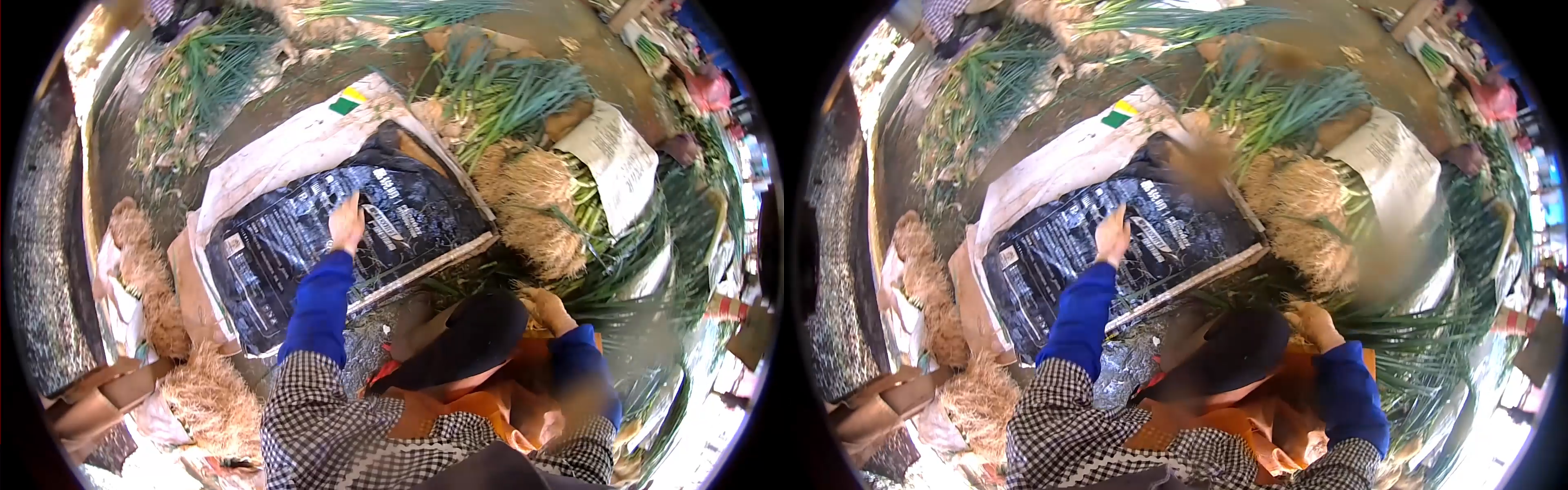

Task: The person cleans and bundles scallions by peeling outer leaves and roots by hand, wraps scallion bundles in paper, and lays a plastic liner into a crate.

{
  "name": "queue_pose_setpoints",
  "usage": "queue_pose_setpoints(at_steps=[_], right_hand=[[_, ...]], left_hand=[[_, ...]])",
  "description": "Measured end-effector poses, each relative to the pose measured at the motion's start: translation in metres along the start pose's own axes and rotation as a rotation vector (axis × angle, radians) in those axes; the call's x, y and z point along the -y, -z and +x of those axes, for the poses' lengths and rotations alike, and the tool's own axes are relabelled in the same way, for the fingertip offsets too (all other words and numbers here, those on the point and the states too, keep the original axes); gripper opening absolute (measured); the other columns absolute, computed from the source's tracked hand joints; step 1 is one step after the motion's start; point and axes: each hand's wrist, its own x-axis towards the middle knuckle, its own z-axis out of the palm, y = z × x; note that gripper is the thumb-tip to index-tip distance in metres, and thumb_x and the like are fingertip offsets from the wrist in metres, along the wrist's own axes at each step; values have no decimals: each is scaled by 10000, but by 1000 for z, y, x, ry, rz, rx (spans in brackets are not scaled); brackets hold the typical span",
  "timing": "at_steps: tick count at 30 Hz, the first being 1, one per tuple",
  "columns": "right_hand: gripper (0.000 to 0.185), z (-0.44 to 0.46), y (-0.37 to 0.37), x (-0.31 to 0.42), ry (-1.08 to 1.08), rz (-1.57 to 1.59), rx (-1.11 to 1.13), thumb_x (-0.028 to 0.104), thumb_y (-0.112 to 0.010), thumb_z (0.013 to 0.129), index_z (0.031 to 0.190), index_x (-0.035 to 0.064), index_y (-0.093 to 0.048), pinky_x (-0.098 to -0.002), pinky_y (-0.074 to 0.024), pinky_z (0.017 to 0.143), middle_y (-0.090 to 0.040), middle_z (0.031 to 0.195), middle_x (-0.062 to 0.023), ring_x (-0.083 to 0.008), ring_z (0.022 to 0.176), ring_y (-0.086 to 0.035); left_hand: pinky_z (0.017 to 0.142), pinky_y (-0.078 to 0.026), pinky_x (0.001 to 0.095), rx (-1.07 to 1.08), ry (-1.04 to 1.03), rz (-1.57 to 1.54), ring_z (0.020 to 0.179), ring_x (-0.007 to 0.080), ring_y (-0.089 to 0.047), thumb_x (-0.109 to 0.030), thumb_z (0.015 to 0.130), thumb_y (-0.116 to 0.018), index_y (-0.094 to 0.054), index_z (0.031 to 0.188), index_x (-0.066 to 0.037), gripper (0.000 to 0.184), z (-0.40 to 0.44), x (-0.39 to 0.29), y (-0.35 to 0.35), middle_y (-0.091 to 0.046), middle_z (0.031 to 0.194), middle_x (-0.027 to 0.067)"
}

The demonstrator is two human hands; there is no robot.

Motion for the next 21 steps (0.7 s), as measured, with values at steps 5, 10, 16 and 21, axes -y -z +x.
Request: queue_pose_setpoints(at_steps=[5,10,16,21], right_hand=[[434,27,-8,43,180,-365,-196,241,-574,810,1208,84,-500,-364,-451,872,-493,1267,-100,-265,1068,-532],[372,156,-32,86,604,-456,-249,129,-470,854,1224,139,-497,-389,-312,1027,-399,1367,-27,-222,1275,-341],[468,204,-106,38,318,-461,35,138,-446,870,1323,253,-426,-505,-215,1050,-264,1466,28,-245,1348,-226],[455,215,-102,33,389,-253,37,221,-528,814,1265,185,-484,-539,-301,992,-357,1404,-32,-292,1280,-338]], left_hand=[[588,-479,414,36,-270,264,640,250,-565,-59,841,-407,-365,1369,-182,544,139,-50,-26,-580,832,116],[659,-483,355,337,-416,36,741,243,-629,-245,807,-518,-630,1081,-157,309,193,-40,-74,-656,798,107],[671,-480,415,212,-239,49,752,326,-619,-229,881,-437,-613,838,-58,250,248,-87,-45,-635,785,158],[749,-470,421,-83,-458,50,888,367,-574,-157,872,-492,-602,948,-56,167,225,-139,-46,-601,1003,180]])
